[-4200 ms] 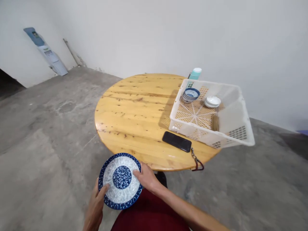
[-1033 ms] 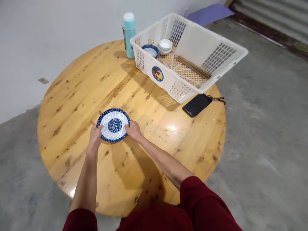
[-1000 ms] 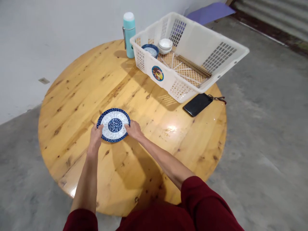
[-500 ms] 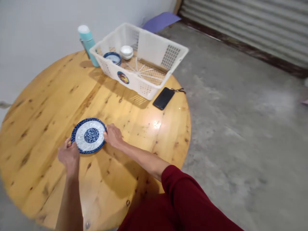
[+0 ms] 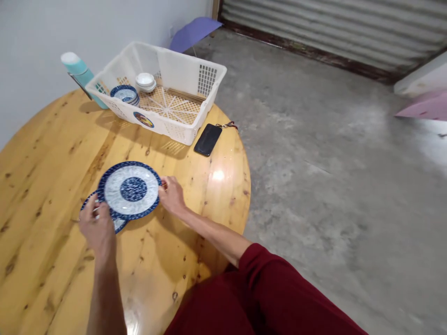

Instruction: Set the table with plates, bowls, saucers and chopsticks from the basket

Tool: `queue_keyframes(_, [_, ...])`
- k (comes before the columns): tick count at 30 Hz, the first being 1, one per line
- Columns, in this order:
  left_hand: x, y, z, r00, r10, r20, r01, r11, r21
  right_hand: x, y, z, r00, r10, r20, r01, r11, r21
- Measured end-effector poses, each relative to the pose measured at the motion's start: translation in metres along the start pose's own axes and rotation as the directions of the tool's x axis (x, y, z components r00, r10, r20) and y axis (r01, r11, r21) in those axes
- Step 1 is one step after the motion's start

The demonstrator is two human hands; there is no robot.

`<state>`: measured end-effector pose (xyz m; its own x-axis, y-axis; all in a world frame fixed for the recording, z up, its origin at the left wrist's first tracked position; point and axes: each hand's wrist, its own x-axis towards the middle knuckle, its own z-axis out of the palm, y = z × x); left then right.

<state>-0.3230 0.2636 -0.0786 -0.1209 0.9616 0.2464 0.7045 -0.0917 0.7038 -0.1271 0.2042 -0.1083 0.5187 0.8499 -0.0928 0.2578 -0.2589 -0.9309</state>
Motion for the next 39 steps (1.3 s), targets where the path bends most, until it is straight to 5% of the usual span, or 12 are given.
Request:
queue_keyframes(6, [-0.076, 0.016, 0.076, 0.924, -0.136, 0.359, 0.239, 0.936, -0.26, -0.023, 0.066, -0.09, 0.987, 0.057, -0.152, -0.066, 0.996, -0.053])
queue_keyframes(10, [-0.112, 0.016, 0.09, 0.894, -0.169, 0.415, 0.291, 0.923, -0.251, -0.054, 0.096, -0.113, 0.979, 0.071, -0.192, -0.088, 0.993, -0.08])
queue_keyframes(18, [-0.133, 0.004, 0.074, 0.89, -0.154, 0.428, 0.245, 0.955, -0.165, -0.092, 0.112, -0.108, 0.982, 0.082, -0.169, -0.091, 0.995, -0.046])
queue_keyframes(35, [-0.142, -0.013, 0.068, 0.897, -0.117, 0.427, 0.189, 0.974, -0.129, -0.107, 0.118, -0.107, 0.991, 0.094, -0.091, -0.102, 0.991, -0.088])
queue_keyframes(39, [-0.142, -0.019, 0.069, 0.866, -0.196, 0.46, 0.268, 0.959, -0.096, -0.108, 0.121, -0.109, 0.99, 0.134, -0.051, -0.136, 0.99, -0.024])
